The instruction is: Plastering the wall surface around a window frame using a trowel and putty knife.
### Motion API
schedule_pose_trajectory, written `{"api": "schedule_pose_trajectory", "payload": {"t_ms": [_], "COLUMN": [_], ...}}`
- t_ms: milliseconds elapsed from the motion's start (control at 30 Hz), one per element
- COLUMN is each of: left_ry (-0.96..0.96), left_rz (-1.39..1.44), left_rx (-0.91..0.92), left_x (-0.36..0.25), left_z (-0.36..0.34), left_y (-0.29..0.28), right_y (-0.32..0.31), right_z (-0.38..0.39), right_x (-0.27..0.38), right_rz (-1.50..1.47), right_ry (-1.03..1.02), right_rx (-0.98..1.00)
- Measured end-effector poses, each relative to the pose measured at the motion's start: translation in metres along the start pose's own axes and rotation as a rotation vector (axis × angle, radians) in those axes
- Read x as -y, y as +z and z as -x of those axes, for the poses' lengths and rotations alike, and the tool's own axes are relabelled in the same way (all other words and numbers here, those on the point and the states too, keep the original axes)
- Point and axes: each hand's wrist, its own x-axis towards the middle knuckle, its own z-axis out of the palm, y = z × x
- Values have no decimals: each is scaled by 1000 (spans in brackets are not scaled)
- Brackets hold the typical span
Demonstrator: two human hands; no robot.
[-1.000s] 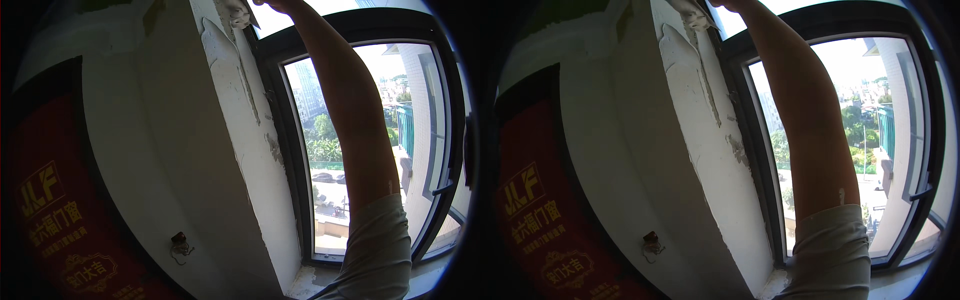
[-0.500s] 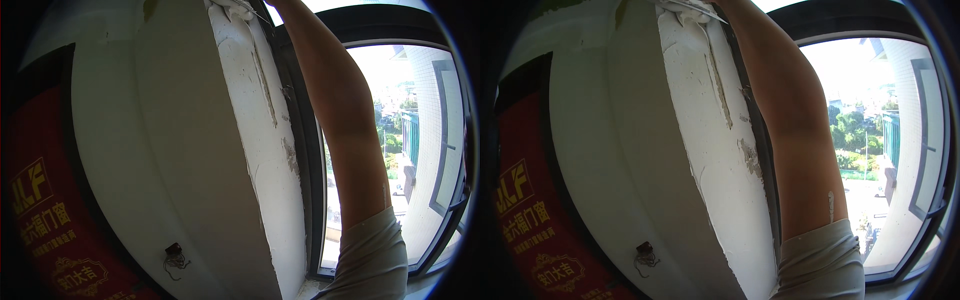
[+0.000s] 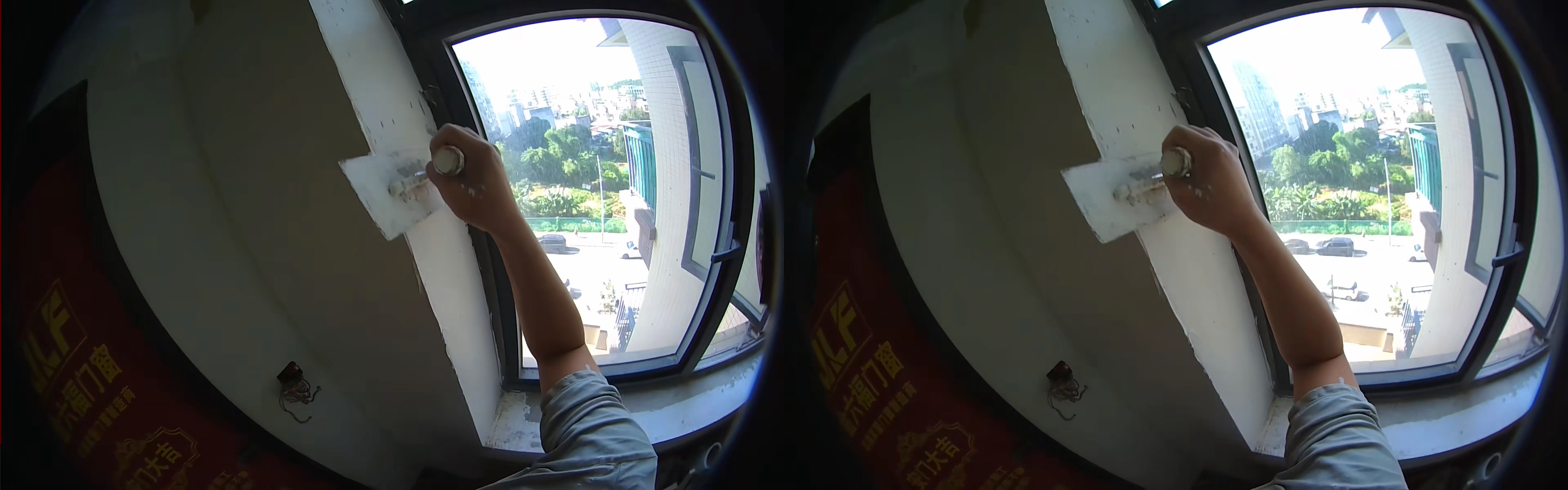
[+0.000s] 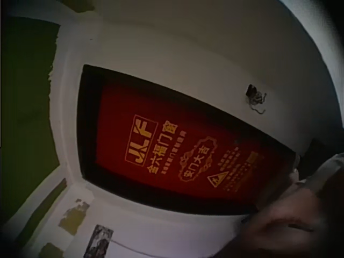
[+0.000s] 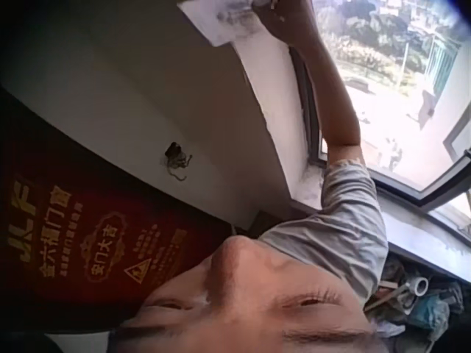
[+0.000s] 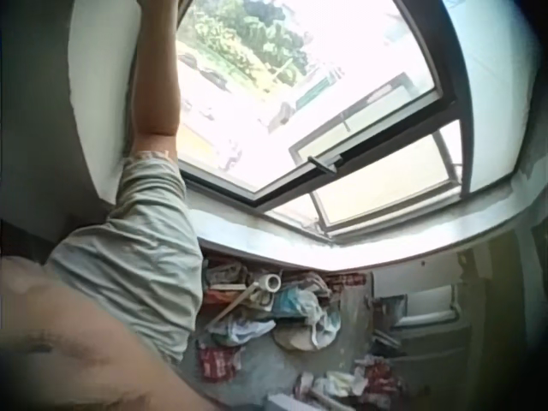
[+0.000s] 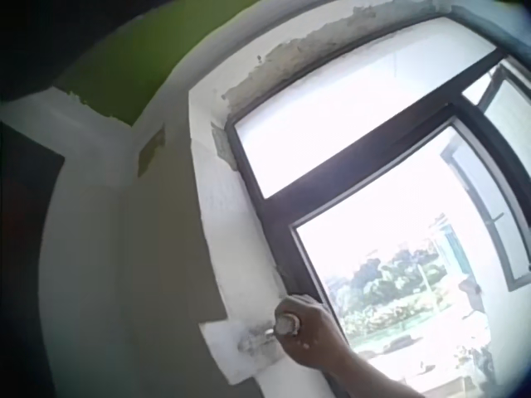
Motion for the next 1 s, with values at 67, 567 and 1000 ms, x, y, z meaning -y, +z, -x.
{"api": "schedule_pose_trajectory", "payload": {"t_ms": [67,567,1000], "left_ry": [20,18,62], "left_rz": [17,916,933], "left_rx": [28,592,1675], "left_x": [20,-183,-329], "left_z": [22,-75,-178], "left_y": [-10,-443,-367], "right_y": [-12,-62,-159], "right_z": [45,362,403], "right_x": [-2,126,145], "right_rz": [44,-69,-702], "right_ry": [27,824,1444], "right_rx": [5,434,447]}}
